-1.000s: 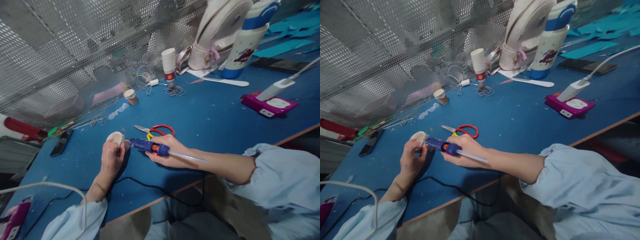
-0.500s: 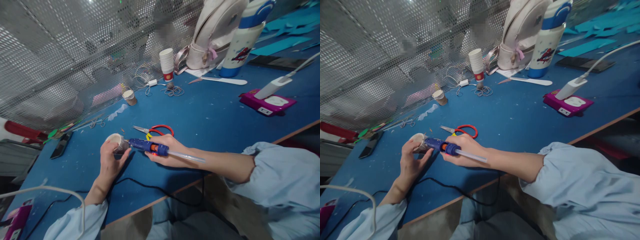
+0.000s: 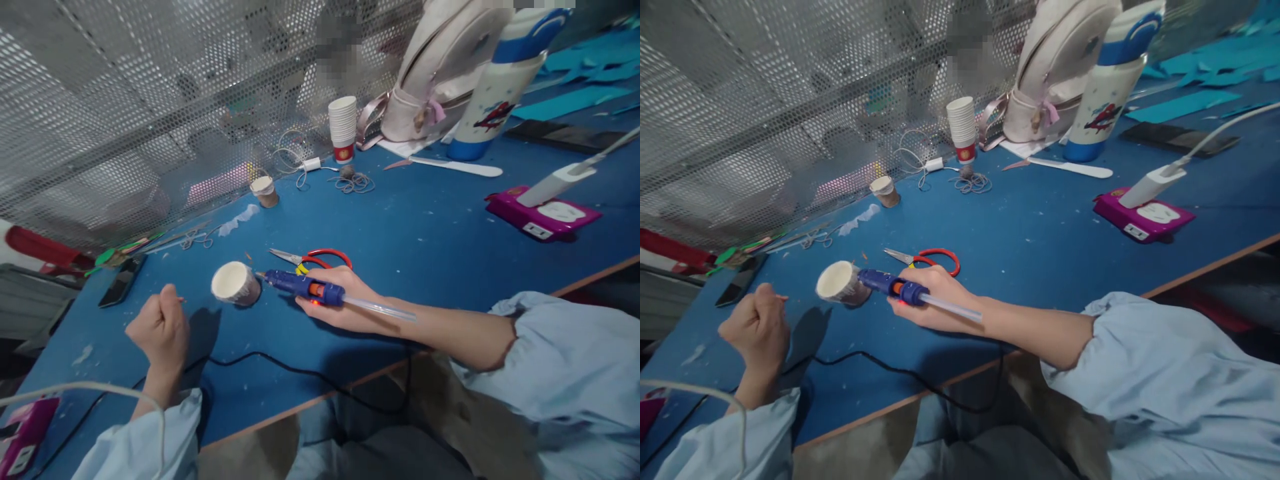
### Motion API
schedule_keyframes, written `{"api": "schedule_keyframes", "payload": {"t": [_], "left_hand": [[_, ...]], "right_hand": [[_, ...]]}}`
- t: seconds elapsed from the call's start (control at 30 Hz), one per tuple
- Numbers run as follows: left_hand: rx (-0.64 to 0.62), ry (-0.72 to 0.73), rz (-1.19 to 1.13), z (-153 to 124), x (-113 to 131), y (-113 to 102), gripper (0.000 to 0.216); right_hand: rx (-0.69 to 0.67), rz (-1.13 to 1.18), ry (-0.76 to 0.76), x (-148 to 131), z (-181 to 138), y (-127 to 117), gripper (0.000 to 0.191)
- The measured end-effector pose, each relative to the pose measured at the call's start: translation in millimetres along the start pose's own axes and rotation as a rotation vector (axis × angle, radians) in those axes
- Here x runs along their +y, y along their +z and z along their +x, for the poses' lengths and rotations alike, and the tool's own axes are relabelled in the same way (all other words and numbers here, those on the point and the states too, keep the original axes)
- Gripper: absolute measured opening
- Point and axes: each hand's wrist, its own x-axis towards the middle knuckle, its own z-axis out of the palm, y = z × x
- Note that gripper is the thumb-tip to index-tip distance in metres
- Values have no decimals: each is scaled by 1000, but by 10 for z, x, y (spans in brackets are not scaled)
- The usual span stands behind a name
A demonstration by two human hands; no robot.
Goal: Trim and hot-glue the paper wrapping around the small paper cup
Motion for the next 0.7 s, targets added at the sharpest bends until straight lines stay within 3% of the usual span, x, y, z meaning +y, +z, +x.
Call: {"api": "schedule_keyframes", "payload": {"t": [0.2, 0.33, 0.47, 0.7], "left_hand": [[-211, -11, 107, 85, -136, 87, 17], [-335, 109, 30, 62, -187, 156, 22], [-334, 235, 11, 63, -176, 134, 27], [-333, 80, 101, 136, -191, 43, 28]], "right_hand": [[5, 22, 153, -23, 15, -25, 15], [-11, 16, 207, -33, 22, -39, 16], [-7, 8, 263, -25, 24, -48, 18], [30, -16, 269, -11, 8, -84, 19]]}}
